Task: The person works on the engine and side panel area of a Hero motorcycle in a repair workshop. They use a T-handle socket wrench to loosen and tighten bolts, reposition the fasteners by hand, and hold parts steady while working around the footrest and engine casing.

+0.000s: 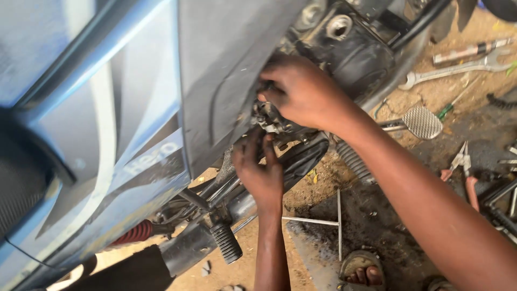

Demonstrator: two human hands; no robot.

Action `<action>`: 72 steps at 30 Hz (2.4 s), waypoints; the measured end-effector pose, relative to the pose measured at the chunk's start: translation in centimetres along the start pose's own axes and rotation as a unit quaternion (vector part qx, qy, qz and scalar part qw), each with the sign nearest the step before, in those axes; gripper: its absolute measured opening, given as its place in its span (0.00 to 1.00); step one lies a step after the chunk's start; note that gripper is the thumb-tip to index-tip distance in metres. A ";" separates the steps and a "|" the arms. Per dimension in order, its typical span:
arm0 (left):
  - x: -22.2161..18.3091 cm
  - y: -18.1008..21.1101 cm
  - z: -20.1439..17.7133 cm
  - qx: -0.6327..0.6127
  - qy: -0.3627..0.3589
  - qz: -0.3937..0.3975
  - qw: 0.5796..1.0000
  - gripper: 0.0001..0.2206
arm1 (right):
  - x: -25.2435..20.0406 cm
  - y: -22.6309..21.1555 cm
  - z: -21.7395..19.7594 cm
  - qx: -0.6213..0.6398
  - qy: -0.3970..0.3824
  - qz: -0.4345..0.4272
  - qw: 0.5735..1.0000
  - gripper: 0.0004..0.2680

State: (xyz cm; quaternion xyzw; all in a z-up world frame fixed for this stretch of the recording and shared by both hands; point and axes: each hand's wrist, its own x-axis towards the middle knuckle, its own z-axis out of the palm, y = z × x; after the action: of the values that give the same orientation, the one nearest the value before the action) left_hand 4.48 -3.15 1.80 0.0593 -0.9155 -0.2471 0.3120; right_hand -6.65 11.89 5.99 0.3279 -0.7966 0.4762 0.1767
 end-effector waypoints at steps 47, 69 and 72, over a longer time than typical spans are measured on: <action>2.3 -6.3 -0.8 -0.112 -0.101 -0.084 0.985 0.08 | 3.8 -5.7 1.8 -0.521 -0.248 -0.251 0.777 0.10; 1.9 -4.4 0.1 -0.210 -0.062 -0.165 0.962 0.10 | 2.1 -1.1 3.8 -0.378 -0.112 -0.266 0.879 0.03; 2.2 -4.0 0.0 -0.208 -0.063 -0.158 0.963 0.12 | 2.5 -2.1 2.9 -0.345 -0.142 -0.275 0.886 0.07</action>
State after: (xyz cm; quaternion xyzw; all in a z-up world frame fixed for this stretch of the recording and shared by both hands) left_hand 2.56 -7.23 1.04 0.1213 -0.8406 -0.4818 0.2159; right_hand -6.93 7.81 7.41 0.5159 -0.8053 0.0521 0.2874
